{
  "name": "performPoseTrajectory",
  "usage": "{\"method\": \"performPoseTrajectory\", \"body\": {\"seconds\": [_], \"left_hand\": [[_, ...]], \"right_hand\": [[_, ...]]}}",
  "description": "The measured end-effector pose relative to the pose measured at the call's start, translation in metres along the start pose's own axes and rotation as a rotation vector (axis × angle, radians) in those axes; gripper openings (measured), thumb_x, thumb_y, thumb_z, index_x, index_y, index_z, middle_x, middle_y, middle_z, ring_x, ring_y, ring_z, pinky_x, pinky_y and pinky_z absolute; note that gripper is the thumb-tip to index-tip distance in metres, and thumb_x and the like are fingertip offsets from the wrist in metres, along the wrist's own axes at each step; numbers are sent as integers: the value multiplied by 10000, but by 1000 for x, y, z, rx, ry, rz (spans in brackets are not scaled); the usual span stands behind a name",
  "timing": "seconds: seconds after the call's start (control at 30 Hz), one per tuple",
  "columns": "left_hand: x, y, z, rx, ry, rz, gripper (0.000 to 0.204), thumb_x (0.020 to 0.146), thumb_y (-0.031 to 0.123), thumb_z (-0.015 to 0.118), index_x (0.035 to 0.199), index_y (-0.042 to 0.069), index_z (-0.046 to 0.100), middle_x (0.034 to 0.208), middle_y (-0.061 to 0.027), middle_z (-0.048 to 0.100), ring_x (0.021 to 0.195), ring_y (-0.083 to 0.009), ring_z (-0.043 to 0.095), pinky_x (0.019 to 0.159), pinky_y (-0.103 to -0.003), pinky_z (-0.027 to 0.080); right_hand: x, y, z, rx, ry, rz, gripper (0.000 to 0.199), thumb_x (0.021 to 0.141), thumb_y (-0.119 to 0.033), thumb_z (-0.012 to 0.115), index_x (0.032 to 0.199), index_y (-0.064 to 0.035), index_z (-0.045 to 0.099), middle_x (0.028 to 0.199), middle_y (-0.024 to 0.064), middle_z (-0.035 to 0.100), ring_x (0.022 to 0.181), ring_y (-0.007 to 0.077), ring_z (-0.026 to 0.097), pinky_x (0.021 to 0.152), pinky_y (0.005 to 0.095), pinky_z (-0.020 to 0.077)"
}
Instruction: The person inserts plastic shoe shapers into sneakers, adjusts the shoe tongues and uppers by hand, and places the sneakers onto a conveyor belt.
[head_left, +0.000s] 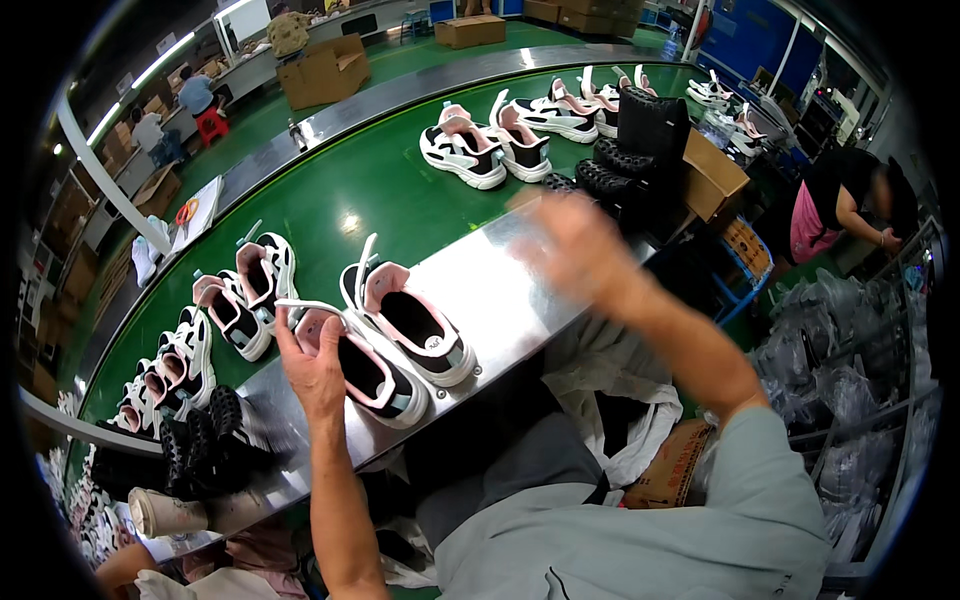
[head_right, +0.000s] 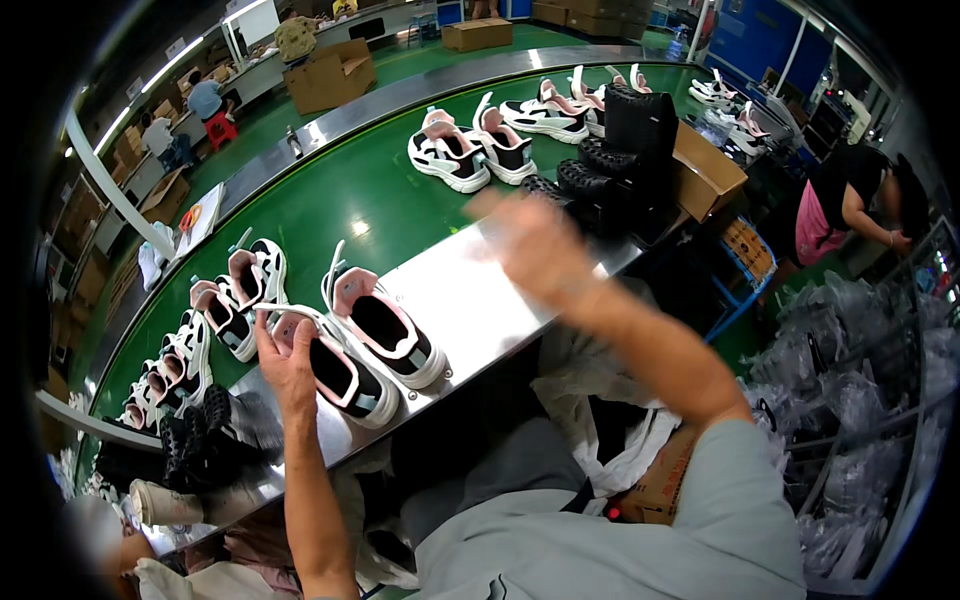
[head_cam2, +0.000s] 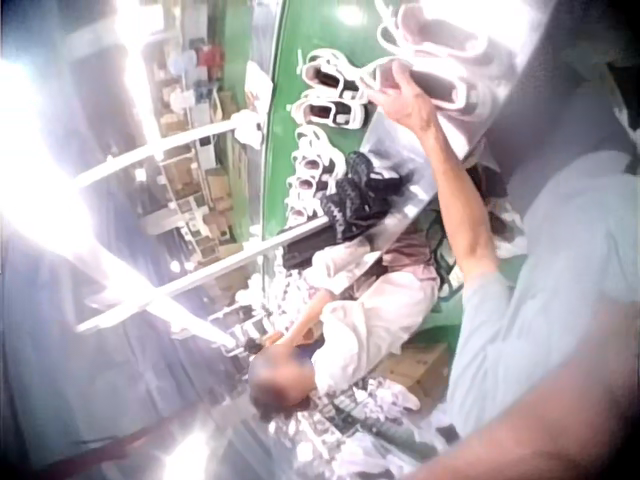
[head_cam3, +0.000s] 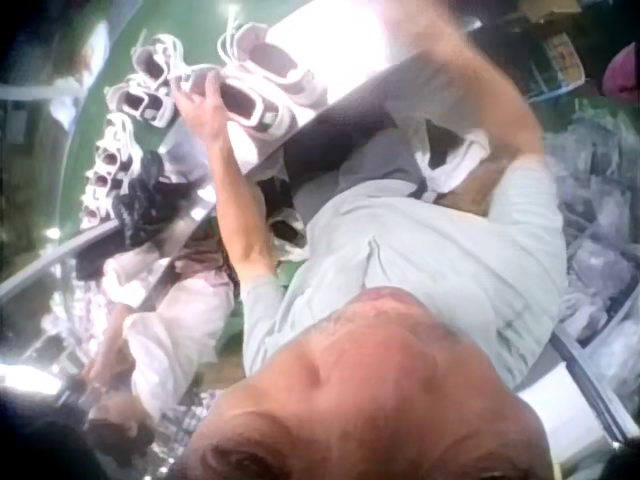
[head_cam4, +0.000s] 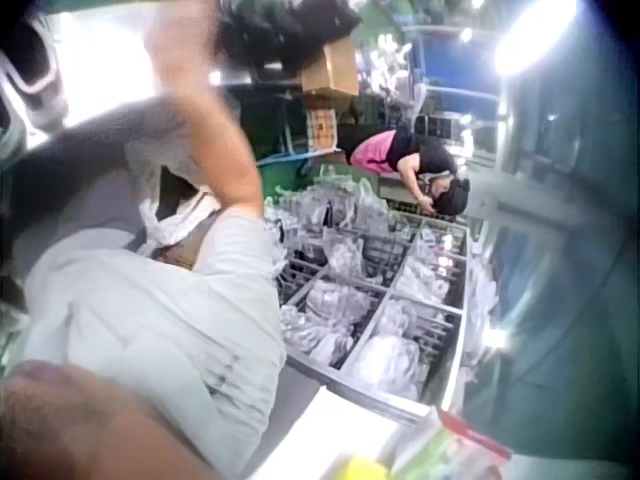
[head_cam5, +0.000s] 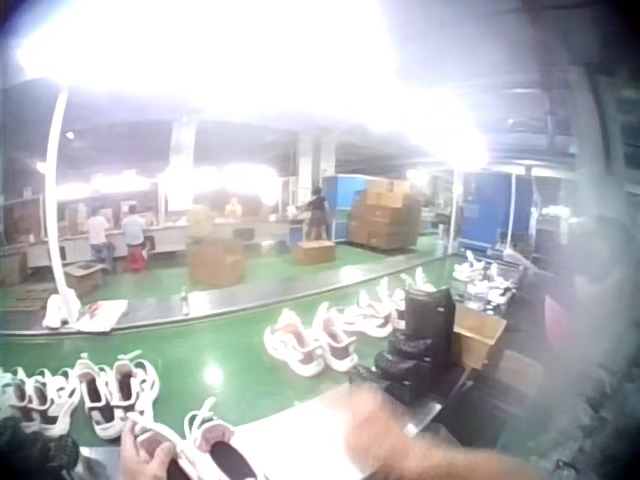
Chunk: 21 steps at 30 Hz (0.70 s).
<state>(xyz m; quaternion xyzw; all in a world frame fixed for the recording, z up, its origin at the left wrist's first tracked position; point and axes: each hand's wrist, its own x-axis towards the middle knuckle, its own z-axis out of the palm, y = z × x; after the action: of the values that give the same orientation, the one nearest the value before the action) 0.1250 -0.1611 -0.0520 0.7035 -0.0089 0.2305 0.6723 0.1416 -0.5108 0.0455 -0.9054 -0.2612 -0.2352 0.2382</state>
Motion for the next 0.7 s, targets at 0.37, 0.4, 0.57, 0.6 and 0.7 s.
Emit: {"method": "performPoseTrajectory", "body": {"seconds": [0.37, 0.4, 0.57, 0.6, 0.7], "left_hand": [[34, 96, 85, 1247, -414, 336, 485, 828, 316, 781, 1105, -53, 629, 1040, -210, 684, 1016, -384, 630, 893, -458, 490], [40, 87, 83, 1240, -495, 266, 404, 846, 293, 749, 1034, -48, 641, 994, -229, 686, 979, -406, 642, 866, -476, 500], [57, 70, 86, 1135, -584, 102, 310, 890, 245, 631, 874, -64, 661, 900, -298, 676, 916, -473, 652, 813, -525, 503], [56, 65, 86, 1104, -570, 115, 302, 886, 244, 635, 892, -56, 674, 889, -283, 681, 891, -449, 665, 796, -505, 508], [56, 67, 88, 890, -585, 113, 296, 873, 249, 649, 925, -38, 702, 847, -237, 689, 823, -382, 681, 754, -459, 512]], "right_hand": [[8, 240, -103, -722, -411, 820, 677, 890, -595, 649, 1129, 37, 696, 1186, 273, 678, 1149, 426, 644, 970, 527, 511], [15, 236, -101, -715, -468, 878, 609, 906, -563, 660, 1199, -30, 699, 1266, 204, 671, 1225, 367, 622, 1005, 483, 502], [8, 241, -99, -729, -443, 833, 551, 914, -543, 657, 1205, -77, 707, 1248, 179, 685, 1179, 347, 652, 962, 463, 530], [8, 236, -103, -768, -435, 776, 556, 913, -539, 658, 1186, -57, 707, 1207, 183, 696, 1141, 351, 669, 928, 467, 543], [15, 198, -103, -910, -59, 508, 536, 920, -529, 644, 980, 1, 686, 1014, 183, 726, 938, 364, 724, 757, 477, 583]]}}
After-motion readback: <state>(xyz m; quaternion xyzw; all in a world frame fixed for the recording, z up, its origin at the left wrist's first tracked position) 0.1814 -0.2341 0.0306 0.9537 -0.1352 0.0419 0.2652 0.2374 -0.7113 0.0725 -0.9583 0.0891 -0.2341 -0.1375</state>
